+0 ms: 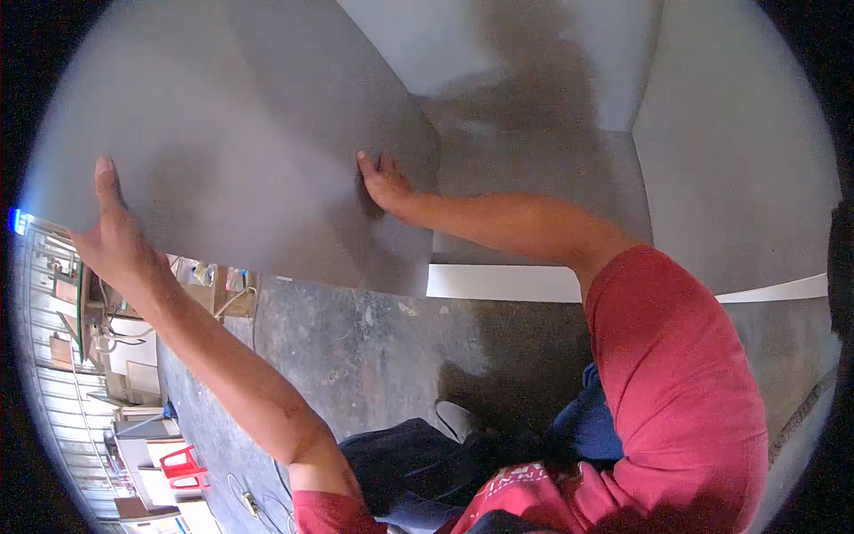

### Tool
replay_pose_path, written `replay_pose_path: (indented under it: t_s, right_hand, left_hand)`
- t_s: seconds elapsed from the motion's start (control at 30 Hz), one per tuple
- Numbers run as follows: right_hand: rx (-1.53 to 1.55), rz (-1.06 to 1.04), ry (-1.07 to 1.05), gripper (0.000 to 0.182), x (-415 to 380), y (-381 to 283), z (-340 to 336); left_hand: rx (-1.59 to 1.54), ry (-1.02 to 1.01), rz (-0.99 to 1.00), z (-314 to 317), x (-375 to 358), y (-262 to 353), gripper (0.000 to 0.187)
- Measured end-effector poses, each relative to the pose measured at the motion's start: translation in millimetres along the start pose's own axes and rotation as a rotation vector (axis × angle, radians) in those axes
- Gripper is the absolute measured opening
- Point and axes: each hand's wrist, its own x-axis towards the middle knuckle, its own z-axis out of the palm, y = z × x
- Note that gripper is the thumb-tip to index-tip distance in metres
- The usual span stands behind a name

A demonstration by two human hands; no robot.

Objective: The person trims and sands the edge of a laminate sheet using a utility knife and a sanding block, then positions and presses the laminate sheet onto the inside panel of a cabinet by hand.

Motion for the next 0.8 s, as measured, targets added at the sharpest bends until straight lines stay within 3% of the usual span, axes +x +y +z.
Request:
replay_pose_path:
  t_s: [0.23,0.3,0.37,0.43,0.57,0.63,0.7,0.77,0.8]
  right_hand:
    - [0.059,-0.033,0.07,0.097,-3,0,5]
    - [0.033,-0.032,0.049,0.097,-1,0,3]
    - [0.007,-0.019,0.023,0.096,1,2,-2]
    - [0.014,-0.112,0.054,0.091,6,8,-7]
    - [0.071,-0.178,0.058,0.086,26,27,-16]
    - [0.015,-0.211,0.045,0.08,39,38,-21]
    - [0.027,-0.215,0.017,0.078,55,50,-26]
    - [0.034,-0.23,-0.007,0.077,70,53,-33]
    - [-0.012,-0.248,-0.003,0.075,76,51,-38]
  left_hand:
    - [-0.017,-0.025,-0.021,-9,0,-5,0.048]
    - [-0.001,0.07,-0.162,-8,-3,-4,0.056]
    - [0.043,0.046,-0.175,-13,-4,-9,0.053]
    - [0.196,0.193,-0.279,-13,-6,-7,0.058]
    - [0.537,0.256,-0.37,-12,-9,7,0.078]
    - [0.63,0.358,-0.345,-5,-7,8,0.069]
    - [0.401,0.26,-0.313,-23,-3,-1,0.069]
    - [0.54,0.199,-0.203,-42,2,-7,0.069]
    - [0.606,0.263,-0.26,-28,-4,0,0.07]
